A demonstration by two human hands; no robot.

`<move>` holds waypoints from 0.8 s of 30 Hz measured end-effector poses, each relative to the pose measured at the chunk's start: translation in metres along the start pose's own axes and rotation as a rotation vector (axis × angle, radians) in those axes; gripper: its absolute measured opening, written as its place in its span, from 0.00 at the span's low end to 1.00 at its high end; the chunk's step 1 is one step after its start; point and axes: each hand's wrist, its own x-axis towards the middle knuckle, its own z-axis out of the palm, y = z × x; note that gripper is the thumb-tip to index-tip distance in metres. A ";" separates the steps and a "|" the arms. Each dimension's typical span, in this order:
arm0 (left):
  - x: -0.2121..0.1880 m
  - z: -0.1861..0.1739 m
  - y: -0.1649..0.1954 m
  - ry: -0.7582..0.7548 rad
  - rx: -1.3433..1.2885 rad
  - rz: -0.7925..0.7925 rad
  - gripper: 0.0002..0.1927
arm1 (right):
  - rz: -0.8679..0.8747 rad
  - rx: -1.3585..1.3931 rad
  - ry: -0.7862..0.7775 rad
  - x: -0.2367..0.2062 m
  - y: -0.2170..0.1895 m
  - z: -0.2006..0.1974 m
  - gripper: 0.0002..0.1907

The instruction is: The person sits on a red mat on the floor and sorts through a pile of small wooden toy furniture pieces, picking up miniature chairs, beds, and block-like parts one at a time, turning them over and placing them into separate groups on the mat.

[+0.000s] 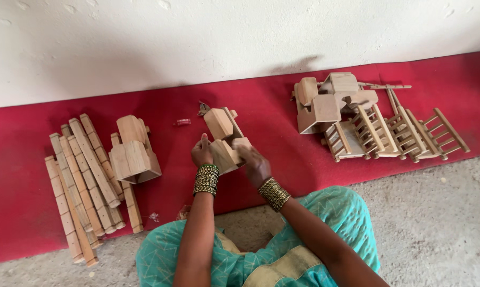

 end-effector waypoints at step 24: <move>0.000 0.011 0.007 0.035 -0.458 -0.204 0.36 | 0.479 0.494 0.165 0.037 0.050 -0.051 0.17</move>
